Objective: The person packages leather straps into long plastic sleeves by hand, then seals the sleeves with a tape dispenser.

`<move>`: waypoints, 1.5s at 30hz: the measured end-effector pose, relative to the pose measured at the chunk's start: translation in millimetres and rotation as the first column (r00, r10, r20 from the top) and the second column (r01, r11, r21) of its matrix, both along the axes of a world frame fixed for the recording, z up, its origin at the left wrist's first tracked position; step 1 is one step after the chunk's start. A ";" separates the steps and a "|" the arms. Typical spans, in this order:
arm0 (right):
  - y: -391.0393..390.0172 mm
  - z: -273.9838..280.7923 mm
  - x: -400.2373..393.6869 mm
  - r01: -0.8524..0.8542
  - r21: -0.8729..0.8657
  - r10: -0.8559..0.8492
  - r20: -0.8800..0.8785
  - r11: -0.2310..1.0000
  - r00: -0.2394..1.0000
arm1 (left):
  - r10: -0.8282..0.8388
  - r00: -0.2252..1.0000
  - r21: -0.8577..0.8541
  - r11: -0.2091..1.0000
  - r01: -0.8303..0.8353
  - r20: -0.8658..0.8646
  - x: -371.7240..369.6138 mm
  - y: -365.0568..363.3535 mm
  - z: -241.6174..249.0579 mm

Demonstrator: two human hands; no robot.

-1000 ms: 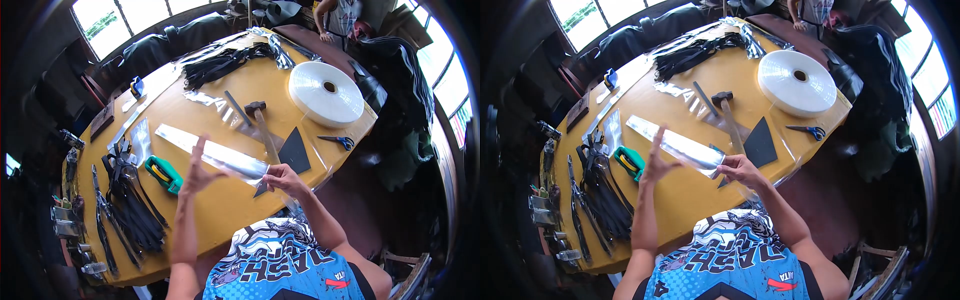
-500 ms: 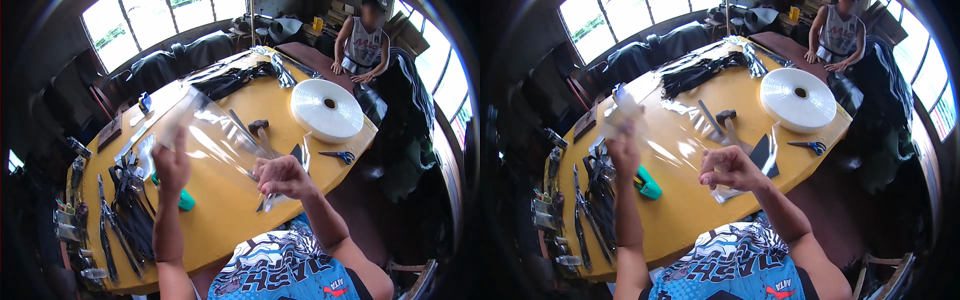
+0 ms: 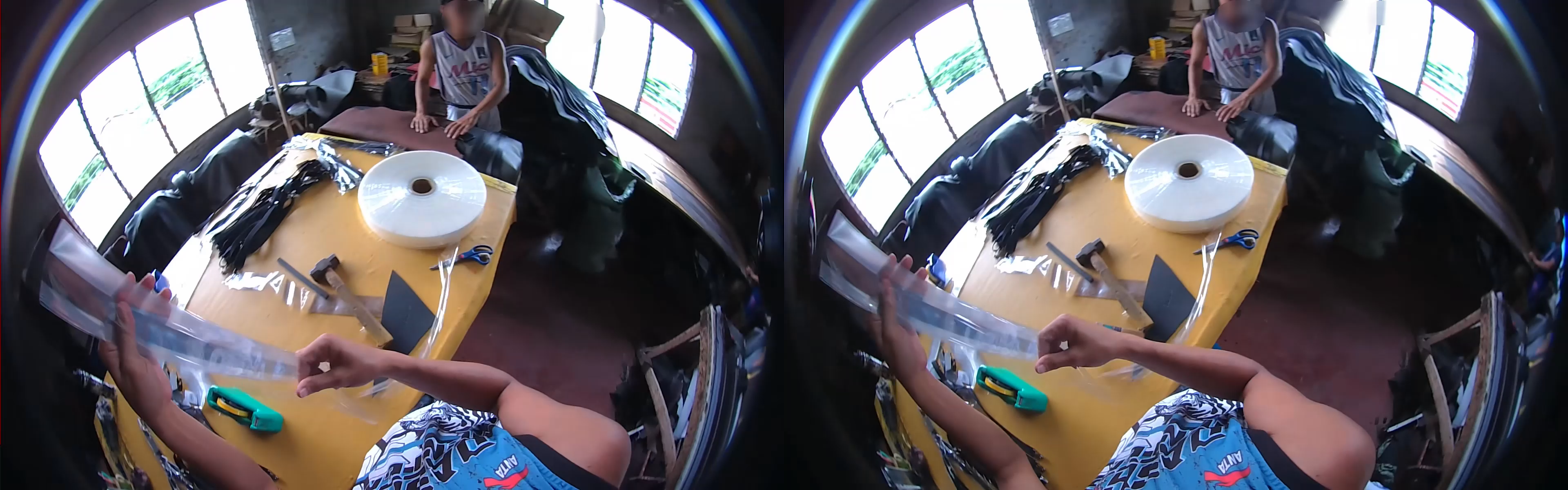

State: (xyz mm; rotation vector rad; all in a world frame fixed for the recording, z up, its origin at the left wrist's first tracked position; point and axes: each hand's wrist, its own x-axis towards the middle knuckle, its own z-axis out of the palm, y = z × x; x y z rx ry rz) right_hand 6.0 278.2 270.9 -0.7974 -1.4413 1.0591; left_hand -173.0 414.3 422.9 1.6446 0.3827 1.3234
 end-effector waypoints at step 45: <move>93.0 -173.0 -3.2 0.040 -0.577 -0.092 -0.061 0.816 0.994 | 0.112 0.973 -0.070 0.989 -0.128 -0.203 36.8 24.3 -235.0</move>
